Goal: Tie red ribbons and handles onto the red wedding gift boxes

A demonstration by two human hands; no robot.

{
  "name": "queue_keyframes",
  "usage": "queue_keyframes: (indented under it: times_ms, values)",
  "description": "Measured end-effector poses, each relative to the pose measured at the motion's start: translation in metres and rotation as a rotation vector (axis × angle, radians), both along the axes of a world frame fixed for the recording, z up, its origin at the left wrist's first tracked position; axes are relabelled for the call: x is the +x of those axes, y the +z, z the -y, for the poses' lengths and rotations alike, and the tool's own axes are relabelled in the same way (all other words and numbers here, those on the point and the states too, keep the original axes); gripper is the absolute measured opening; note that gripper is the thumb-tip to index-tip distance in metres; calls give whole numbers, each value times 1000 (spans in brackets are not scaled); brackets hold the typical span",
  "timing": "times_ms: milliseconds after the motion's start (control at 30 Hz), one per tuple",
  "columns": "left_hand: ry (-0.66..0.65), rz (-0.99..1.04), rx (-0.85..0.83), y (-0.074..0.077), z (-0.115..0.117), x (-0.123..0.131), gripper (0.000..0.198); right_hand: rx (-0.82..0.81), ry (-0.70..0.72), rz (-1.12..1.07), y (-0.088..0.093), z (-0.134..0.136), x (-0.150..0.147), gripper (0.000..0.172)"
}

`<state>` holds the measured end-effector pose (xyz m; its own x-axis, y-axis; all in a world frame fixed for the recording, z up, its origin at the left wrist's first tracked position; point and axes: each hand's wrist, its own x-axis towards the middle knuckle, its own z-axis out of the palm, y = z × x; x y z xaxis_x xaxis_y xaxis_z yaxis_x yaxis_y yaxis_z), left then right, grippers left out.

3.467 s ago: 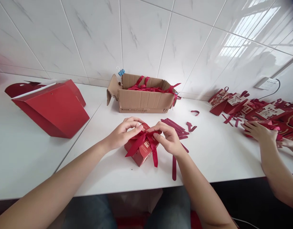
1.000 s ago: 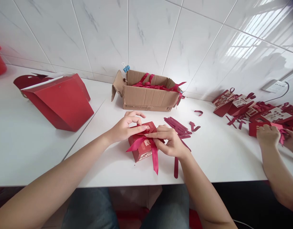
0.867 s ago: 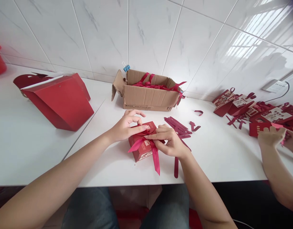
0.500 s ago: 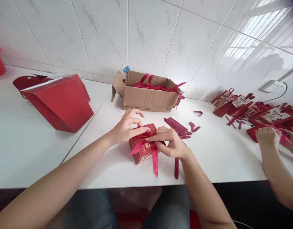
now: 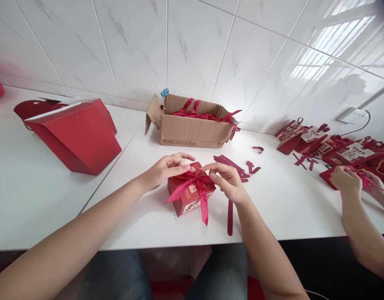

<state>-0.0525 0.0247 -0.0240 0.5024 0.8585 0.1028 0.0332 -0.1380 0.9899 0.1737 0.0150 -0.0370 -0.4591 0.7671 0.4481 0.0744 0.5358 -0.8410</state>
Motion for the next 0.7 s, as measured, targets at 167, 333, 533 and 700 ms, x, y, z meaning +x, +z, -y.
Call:
queue_keyframes:
  times_ms: [167,333,533,700]
  values:
    - [72,10,-42,-1,2,3,45,-136,5,-53,-2,0,-3,24]
    - [80,3,-48,1,4,6,42,-132,45,-33,-2,1,-5,24]
    - [66,-55,-10,8,5,4,55,-175,11,6,-1,5,-8,25]
    - [54,-107,39,7,7,5,52,-187,9,19,2,10,-13,19]
